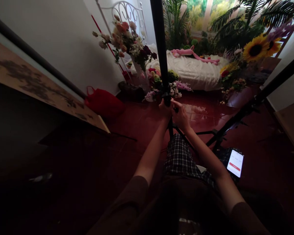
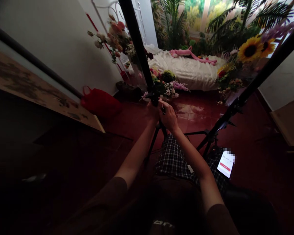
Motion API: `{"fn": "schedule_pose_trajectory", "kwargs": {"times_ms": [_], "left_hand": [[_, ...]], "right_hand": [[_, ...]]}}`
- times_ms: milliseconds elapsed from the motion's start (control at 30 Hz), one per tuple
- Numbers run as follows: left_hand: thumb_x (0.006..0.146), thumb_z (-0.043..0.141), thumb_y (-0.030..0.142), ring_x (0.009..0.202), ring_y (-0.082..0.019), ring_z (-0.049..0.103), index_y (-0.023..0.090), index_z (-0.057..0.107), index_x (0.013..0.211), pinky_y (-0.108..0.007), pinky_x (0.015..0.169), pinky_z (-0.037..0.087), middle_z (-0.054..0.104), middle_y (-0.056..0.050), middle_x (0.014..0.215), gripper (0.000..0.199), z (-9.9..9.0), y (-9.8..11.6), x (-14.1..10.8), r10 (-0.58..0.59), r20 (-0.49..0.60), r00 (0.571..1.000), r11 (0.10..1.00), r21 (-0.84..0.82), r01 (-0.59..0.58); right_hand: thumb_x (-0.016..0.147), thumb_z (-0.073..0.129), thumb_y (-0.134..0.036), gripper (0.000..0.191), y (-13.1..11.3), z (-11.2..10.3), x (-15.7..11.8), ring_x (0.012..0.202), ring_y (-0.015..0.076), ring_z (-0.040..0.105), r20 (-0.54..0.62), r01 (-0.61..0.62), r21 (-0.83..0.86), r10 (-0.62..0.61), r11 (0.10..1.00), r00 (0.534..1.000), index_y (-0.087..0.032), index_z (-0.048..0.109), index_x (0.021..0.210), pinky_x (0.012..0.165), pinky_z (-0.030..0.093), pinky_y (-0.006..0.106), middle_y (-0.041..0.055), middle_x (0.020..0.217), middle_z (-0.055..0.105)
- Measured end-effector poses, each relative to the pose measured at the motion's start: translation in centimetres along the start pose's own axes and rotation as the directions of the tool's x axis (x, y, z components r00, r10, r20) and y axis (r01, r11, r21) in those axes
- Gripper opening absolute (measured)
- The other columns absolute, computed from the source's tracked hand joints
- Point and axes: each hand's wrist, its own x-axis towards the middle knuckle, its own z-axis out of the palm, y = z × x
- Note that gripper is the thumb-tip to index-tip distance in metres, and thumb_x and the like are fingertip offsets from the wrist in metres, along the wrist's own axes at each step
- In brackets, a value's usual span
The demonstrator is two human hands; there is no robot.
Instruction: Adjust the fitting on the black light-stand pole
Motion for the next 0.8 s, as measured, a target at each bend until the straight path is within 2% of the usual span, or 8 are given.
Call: {"fn": "schedule_pose_trajectory", "kwargs": {"times_ms": [67, 167, 300, 467, 600, 667, 800], "left_hand": [[0.086, 0.063, 0.047, 0.08, -0.021, 0.069, 0.017, 0.064, 0.095, -0.029, 0.069, 0.052, 0.072, -0.009, 0.083, 0.031, -0.1, 0.2, -0.3, -0.016, -0.049, 0.999, 0.999, 0.028, 0.017], [0.085, 0.063, 0.047, 0.075, -0.019, 0.068, 0.018, 0.064, 0.092, -0.029, 0.068, 0.052, 0.071, -0.006, 0.077, 0.029, 0.0, 0.1, -0.4, -0.01, -0.089, 0.996, 0.999, 0.048, 0.014], [0.087, 0.061, 0.044, 0.073, -0.018, 0.067, 0.018, 0.063, 0.088, -0.03, 0.071, 0.052, 0.069, -0.005, 0.073, 0.026, 0.0, -0.1, -0.3, 0.042, -0.097, 0.994, 0.998, 0.055, -0.037], [0.086, 0.06, 0.047, 0.065, -0.016, 0.065, 0.018, 0.064, 0.089, -0.027, 0.065, 0.05, 0.065, -0.003, 0.067, 0.029, 0.1, 0.1, -0.4, 0.023, -0.085, 0.996, 0.999, 0.046, -0.019], [0.086, 0.061, 0.05, 0.066, -0.017, 0.066, 0.018, 0.065, 0.096, -0.026, 0.063, 0.049, 0.065, -0.003, 0.067, 0.034, 0.0, 0.4, -0.5, 0.016, -0.096, 0.995, 0.999, 0.051, -0.011], [0.085, 0.062, 0.051, 0.068, -0.018, 0.066, 0.018, 0.065, 0.098, -0.027, 0.064, 0.049, 0.067, -0.004, 0.07, 0.036, -0.1, 0.6, -0.6, 0.029, -0.106, 0.994, 0.998, 0.059, -0.022], [0.085, 0.06, 0.055, 0.076, -0.019, 0.069, 0.02, 0.064, 0.097, -0.027, 0.065, 0.05, 0.07, -0.006, 0.075, 0.037, -0.3, 0.7, -0.6, 0.041, -0.067, 0.997, 0.999, 0.035, -0.038]], "right_hand": [[0.1, 0.037, -0.024, 0.04, 0.5, -0.8, -1.9, 0.136, 0.0196, 0.048, 0.038, 0.011, -0.026, -0.01, 1.0, 0.999, -0.02, 0.049, 0.137, 0.116, 0.038, 0.039, 0.0128, 0.142, 0.054], [0.099, 0.039, -0.024, 0.04, 1.1, -1.5, -2.7, 0.136, 0.0199, 0.047, 0.087, 0.013, -0.057, -0.008, 0.998, 0.996, -0.02, 0.052, 0.136, 0.116, 0.038, 0.04, 0.0112, 0.143, 0.054], [0.098, 0.046, -0.028, 0.04, 1.6, -1.7, -1.9, 0.128, 0.0232, 0.053, 0.079, -0.039, -0.083, 0.045, 0.996, 0.996, -0.02, 0.054, 0.136, 0.11, 0.043, 0.04, 0.0117, 0.133, 0.061], [0.096, 0.053, -0.035, 0.046, 1.7, -1.9, -1.0, 0.109, 0.0226, 0.062, 0.064, -0.138, -0.033, 0.14, 0.99, 0.988, -0.023, 0.048, 0.141, 0.098, 0.05, 0.036, 0.0094, 0.118, 0.068], [0.099, 0.049, -0.038, 0.037, 1.2, -1.9, 0.2, 0.103, 0.0227, 0.064, 0.117, -0.154, -0.089, 0.164, 0.984, 0.979, -0.025, 0.053, 0.133, 0.093, 0.049, 0.033, 0.0081, 0.109, 0.07], [0.101, 0.042, -0.038, 0.034, 0.7, -1.6, 0.8, 0.098, 0.0234, 0.066, 0.149, -0.234, -0.133, 0.253, 0.963, 0.956, -0.024, 0.052, 0.131, 0.089, 0.05, 0.033, 0.0084, 0.106, 0.071], [0.104, 0.028, -0.035, 0.035, 0.0, -0.9, 1.7, 0.087, 0.026, 0.07, 0.179, -0.433, -0.15, 0.455, 0.889, 0.872, -0.018, 0.044, 0.131, 0.081, 0.051, 0.036, 0.0119, 0.099, 0.072]]}}
